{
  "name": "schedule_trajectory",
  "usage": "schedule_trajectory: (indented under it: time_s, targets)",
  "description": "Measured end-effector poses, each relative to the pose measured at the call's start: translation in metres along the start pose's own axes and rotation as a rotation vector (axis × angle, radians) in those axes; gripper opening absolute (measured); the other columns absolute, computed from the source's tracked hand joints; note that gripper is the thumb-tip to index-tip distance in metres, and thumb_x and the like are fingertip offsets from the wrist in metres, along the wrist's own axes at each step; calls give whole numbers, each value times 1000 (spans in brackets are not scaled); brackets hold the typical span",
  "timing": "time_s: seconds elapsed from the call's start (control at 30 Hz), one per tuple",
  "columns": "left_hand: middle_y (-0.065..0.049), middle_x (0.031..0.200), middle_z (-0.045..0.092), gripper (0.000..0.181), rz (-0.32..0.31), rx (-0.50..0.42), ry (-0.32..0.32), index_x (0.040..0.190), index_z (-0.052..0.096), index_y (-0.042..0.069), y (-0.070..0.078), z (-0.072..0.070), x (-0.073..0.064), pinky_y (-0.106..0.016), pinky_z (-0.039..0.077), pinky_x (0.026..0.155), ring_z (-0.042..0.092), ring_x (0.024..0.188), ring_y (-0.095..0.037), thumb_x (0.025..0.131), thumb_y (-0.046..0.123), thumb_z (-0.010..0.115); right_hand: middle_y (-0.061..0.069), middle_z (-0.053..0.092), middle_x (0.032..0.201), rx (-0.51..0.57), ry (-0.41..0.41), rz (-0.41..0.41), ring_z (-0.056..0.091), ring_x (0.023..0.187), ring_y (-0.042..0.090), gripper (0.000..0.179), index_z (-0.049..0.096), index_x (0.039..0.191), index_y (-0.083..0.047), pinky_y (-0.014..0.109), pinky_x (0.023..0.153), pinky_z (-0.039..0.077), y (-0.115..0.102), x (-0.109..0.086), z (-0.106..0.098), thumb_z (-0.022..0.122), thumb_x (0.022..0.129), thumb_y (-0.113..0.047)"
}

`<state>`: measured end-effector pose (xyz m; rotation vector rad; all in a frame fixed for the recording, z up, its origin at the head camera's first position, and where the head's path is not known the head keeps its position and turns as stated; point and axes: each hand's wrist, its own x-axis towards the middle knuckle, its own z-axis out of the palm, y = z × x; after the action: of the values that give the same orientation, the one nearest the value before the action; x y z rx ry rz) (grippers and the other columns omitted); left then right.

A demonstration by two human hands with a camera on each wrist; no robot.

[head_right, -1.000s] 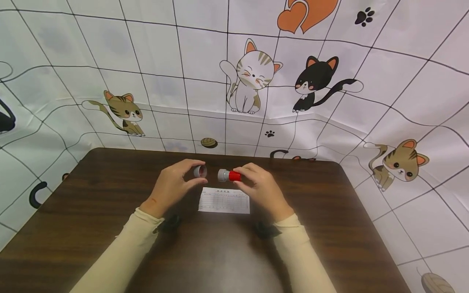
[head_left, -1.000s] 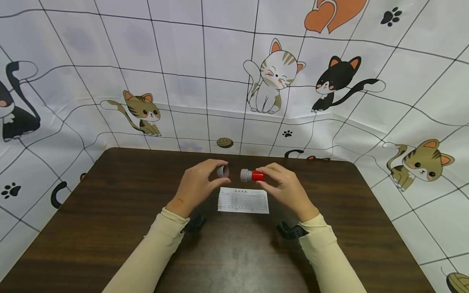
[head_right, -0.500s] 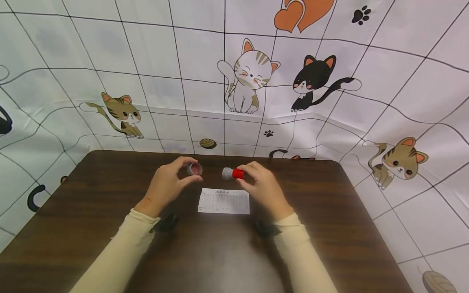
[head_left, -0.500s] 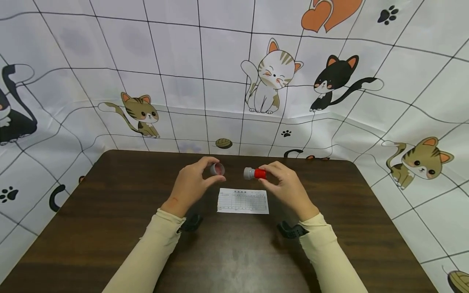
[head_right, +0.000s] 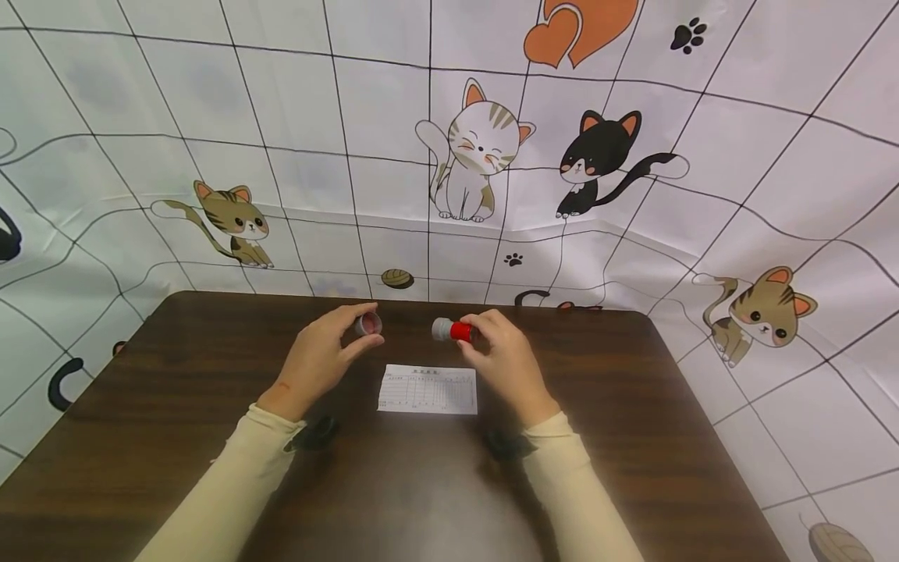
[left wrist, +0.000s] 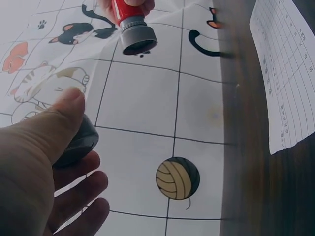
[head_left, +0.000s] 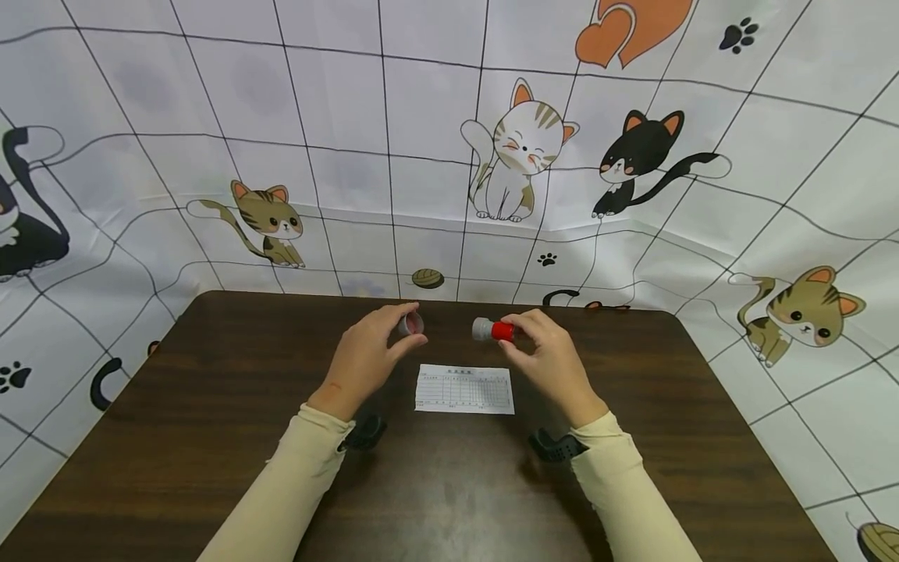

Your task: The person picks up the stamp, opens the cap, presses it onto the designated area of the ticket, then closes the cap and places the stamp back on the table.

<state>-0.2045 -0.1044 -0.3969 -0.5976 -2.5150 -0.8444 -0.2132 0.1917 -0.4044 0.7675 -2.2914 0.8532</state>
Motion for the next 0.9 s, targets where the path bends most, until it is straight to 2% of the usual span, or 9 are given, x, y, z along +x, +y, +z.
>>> schedule_trajectory:
  time_s: [0.07,0.2,0.3,0.37,0.6,0.77,0.9]
  targets:
    - [-6,118,72,54,10,15,11,136,66,8,0,1,1,-48,56,96,67,114,-27,91,33,80,4,70,101,-3,2,6,68,89,17,26,75,109,-5,35,76,59,1,0,0,83,84,-1]
    - [-7,113,68,52,28,46,65,127,71,8,-1,2,2,-47,57,88,61,110,-30,85,35,85,5,70,100,-8,9,26,67,88,17,27,75,109,-5,35,75,59,3,1,-2,83,84,-1]
    - [-7,110,64,52,19,61,99,123,74,9,-3,3,2,-45,57,82,56,105,-29,81,37,87,6,70,100,-16,10,49,66,87,17,28,75,110,-4,36,75,59,5,0,-4,84,84,-2]
    - [-7,110,64,53,6,61,110,122,74,9,-4,3,2,-46,57,85,56,106,-29,80,38,88,5,70,100,-21,9,68,66,87,17,28,75,111,-5,36,75,59,6,0,-6,84,84,-3]
    - [-9,117,68,52,-43,61,106,124,71,8,-9,2,2,-51,54,98,59,117,-31,82,35,88,5,69,100,-47,19,110,65,86,16,28,75,113,-6,35,74,59,11,-2,-9,83,86,-7]
    - [-11,122,70,47,-77,86,113,126,71,7,-13,0,1,-51,55,97,62,118,-31,87,29,86,8,69,99,-72,56,127,64,84,19,26,75,112,-3,37,72,57,13,-1,-9,81,87,-6]
    - [-11,122,73,48,-125,77,92,127,70,8,-16,-3,1,-52,56,92,68,113,-32,88,32,84,9,69,100,-78,57,151,65,85,22,26,75,112,-2,39,72,57,17,-2,-9,81,87,-6]
